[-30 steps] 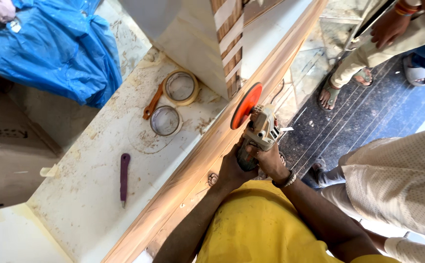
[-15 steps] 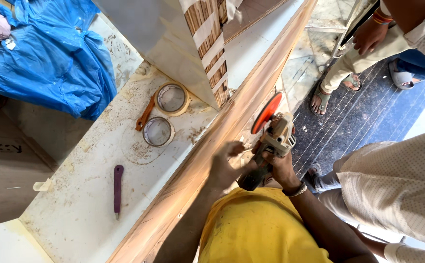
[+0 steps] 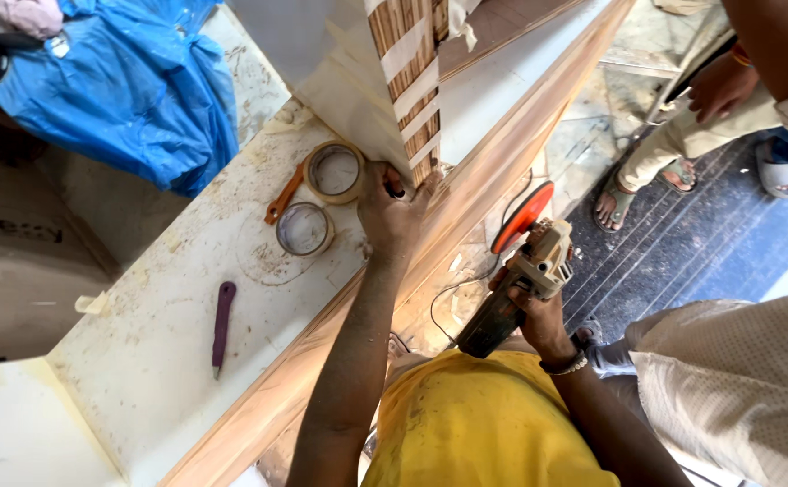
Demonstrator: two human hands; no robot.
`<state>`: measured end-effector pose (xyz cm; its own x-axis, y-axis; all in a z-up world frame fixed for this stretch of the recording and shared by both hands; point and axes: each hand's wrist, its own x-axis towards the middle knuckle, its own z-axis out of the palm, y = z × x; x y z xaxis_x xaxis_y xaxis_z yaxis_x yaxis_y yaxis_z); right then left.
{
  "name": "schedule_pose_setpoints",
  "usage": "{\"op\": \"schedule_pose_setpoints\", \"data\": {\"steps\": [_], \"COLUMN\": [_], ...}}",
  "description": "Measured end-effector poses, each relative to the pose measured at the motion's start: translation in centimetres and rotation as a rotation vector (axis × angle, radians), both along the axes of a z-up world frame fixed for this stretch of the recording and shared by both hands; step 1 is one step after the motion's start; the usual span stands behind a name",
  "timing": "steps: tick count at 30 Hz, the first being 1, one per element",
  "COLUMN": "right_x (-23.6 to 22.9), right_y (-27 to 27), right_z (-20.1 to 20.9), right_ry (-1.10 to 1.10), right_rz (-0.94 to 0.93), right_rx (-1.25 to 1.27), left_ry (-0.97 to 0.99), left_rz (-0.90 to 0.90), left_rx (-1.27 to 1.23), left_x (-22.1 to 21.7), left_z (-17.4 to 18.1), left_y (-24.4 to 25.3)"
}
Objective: The person uses an angle grinder to sand and smooth the edges of a wooden cabinet while several people stand nearby.
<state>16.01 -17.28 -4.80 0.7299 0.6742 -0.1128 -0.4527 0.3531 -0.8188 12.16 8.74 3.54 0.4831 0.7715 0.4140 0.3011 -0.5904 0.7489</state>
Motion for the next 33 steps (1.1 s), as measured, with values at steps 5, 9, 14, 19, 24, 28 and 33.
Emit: {"op": "schedule_pose_setpoints", "data": {"steps": [5, 9, 14, 19, 24, 28, 33], "right_x": [1.7, 3.6, 6.2, 8.4, 10.4, 10.8, 11.2], "right_y": [-0.6, -1.2, -2.1, -2.8, -2.8, -3.4, -3.7], "right_z": [-0.5, -1.0, -1.6, -2.2, -2.2, -2.3, -2.5], "right_ry": [-0.023, -0.023, -0.012, 0.008, -0.017, 0.013, -0.019], "right_rz": [0.051, 0.11, 0.18, 0.246, 0.293, 0.303, 0.26], "right_rx": [-0.005, 0.018, 0.025, 0.017, 0.019, 0.013, 0.022], "left_ry": [0.265, 0.304, 0.059, -0.108, 0.047, 0.235, 0.228], "left_rz": [0.088, 0.09, 0.019, 0.114, 0.356, 0.377, 0.26], "left_rx": [0.173, 0.105, 0.043, 0.029, 0.105, 0.264, 0.29], "left_x": [-0.2, -0.5, -1.5, 0.0, 3.0, 2.7, 1.0], "left_z": [-0.7, -0.1, 1.1, 0.2, -2.9, -4.7, -4.5], "left_y": [-0.7, -0.9, -0.6, -1.1, -2.6, -2.5, -2.6]}}
